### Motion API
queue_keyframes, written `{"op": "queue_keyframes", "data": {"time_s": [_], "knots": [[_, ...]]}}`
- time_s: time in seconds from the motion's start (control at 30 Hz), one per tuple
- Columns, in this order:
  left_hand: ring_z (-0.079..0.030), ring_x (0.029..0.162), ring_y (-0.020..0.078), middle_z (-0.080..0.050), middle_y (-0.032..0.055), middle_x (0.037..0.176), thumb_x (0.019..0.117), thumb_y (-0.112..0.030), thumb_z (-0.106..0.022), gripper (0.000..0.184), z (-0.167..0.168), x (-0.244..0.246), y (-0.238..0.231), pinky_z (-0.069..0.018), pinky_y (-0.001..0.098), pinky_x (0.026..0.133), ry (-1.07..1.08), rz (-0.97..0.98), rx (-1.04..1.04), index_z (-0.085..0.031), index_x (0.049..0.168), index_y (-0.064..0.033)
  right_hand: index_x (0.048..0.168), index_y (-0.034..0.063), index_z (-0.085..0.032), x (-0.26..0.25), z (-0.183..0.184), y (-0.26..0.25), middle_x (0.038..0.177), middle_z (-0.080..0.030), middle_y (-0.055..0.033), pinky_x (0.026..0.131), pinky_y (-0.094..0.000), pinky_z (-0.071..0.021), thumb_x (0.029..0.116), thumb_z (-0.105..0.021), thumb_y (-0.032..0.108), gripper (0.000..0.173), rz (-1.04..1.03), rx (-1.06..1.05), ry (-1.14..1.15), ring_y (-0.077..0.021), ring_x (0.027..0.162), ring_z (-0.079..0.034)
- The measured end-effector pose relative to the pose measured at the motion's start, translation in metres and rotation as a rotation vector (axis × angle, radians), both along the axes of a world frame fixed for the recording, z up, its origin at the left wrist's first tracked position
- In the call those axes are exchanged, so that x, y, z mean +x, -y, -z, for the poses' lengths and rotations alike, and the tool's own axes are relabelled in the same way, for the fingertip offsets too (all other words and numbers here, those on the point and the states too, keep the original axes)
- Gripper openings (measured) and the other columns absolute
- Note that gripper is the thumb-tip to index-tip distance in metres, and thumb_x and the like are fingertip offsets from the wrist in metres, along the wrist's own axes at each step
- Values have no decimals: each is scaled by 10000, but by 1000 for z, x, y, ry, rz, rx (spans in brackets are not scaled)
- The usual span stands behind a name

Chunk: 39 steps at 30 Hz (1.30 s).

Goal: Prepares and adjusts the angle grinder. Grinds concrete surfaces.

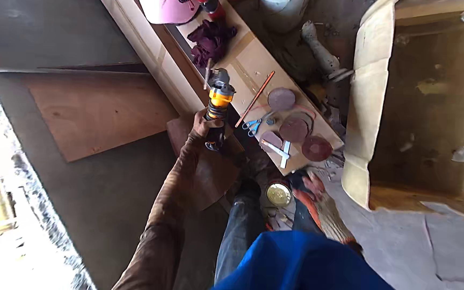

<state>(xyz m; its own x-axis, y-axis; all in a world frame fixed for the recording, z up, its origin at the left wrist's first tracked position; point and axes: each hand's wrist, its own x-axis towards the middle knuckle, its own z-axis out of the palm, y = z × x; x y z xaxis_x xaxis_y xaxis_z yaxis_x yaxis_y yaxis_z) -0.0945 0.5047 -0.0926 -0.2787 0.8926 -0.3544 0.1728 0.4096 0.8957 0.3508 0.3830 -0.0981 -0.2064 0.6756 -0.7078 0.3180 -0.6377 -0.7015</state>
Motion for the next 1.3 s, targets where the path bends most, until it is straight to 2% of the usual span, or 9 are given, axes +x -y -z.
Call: {"op": "queue_keyframes", "data": {"time_s": [0.13, 0.3, 0.4, 0.63, 0.8, 0.97, 1.03, 1.13, 1.3], "knots": [[-733, 906, 219, -748, 114, 1013, 617, -430, -910, 705, -54, 18, 113, -626, 445, 807, 193, -46, 21, -670, 1151, -35, 1624, 64, -182, -96, -43, -29, 1564, -462, -137, 1049, -394, -555, 699, -940, 374, 1236, 53, -21, -346, -235, 1373, -537], [-737, 967, 227, -748, 152, 1056, 647, -436, -925, 789, -80, 59, 236, -619, 432, 898, 370, -22, 47, -632, 1188, 57, 1571, 37, -283, -194, -62, 4, 1415, -591, -132, 1079, -418, -514, 792, -857, 338, 1013, 69, -107, -812, -230, 1271, -602], [-736, 991, 224, -747, 162, 1069, 663, -393, -913, 775, -86, 80, 274, -613, 415, 929, 444, 29, -3, -621, 1197, 87, 1342, -26, -536, -206, -59, 54, 1254, -668, -175, 1036, -468, -530, 752, -876, 275, 744, 190, -236, -1020, -269, 1165, -649], [-725, 1035, 149, -742, 120, 1114, 693, -459, -883, 879, -95, 119, 305, -600, 346, 967, 370, 109, -110, -564, 1295, 96, 1329, -3, -571, -183, -67, 114, 1308, -656, -212, 1078, -490, -503, 760, -875, 327, 724, 345, -205, -1067, -324, 1246, -623], [-712, 1067, 128, -725, 158, 1161, 870, -725, -629, 1040, -103, 148, 314, -589, 363, 969, 205, 430, -66, -451, 1419, 140, 1204, -4, -634, -144, -61, 116, 1103, -705, -184, 978, -496, -542, 811, -788, 368, 562, 386, -377, -1304, -310, 1043, -687], [-732, 1002, 140, -772, 84, 1052, 1035, -578, -480, 630, -86, 166, 278, -599, 406, 941, 296, 709, -1, -743, 1138, -16, 1161, 27, -682, -73, -37, 118, 992, -731, -139, 883, -501, -584, 768, -809, 446, 589, 561, -386, -1500, -280, 880, -719], [-730, 971, 159, -768, 106, 1011, 1047, -377, -554, 437, -68, 179, 253, -597, 393, 925, 252, 655, -91, -759, 1039, 8, 1170, 28, -680, -29, -28, 116, 1002, -729, -145, 843, -491, -591, 776, -797, 469, 604, 530, -325, -1485, -285, 881, -716], [-695, 1123, 248, -729, 157, 1182, 1017, -257, -619, 336, -28, 215, 209, -530, 461, 1041, -18, 598, -485, -711, 1207, 4, 1151, 39, -693, 52, -36, 126, 959, -732, -125, 784, -469, -607, 752, -795, 558, 662, 552, -281, -1393, -268, 842, -720], [-723, 933, 254, -722, 143, 1113, 1090, -280, -423, 373, 65, 313, 143, -603, 419, 803, 558, -132, -776, -610, 1271, -13, 1216, 35, -670, 188, -38, 143, 1047, -724, -142, 833, -478, -595, 785, -778, 503, 645, 669, -182, -1349, -284, 911, -715]]}}
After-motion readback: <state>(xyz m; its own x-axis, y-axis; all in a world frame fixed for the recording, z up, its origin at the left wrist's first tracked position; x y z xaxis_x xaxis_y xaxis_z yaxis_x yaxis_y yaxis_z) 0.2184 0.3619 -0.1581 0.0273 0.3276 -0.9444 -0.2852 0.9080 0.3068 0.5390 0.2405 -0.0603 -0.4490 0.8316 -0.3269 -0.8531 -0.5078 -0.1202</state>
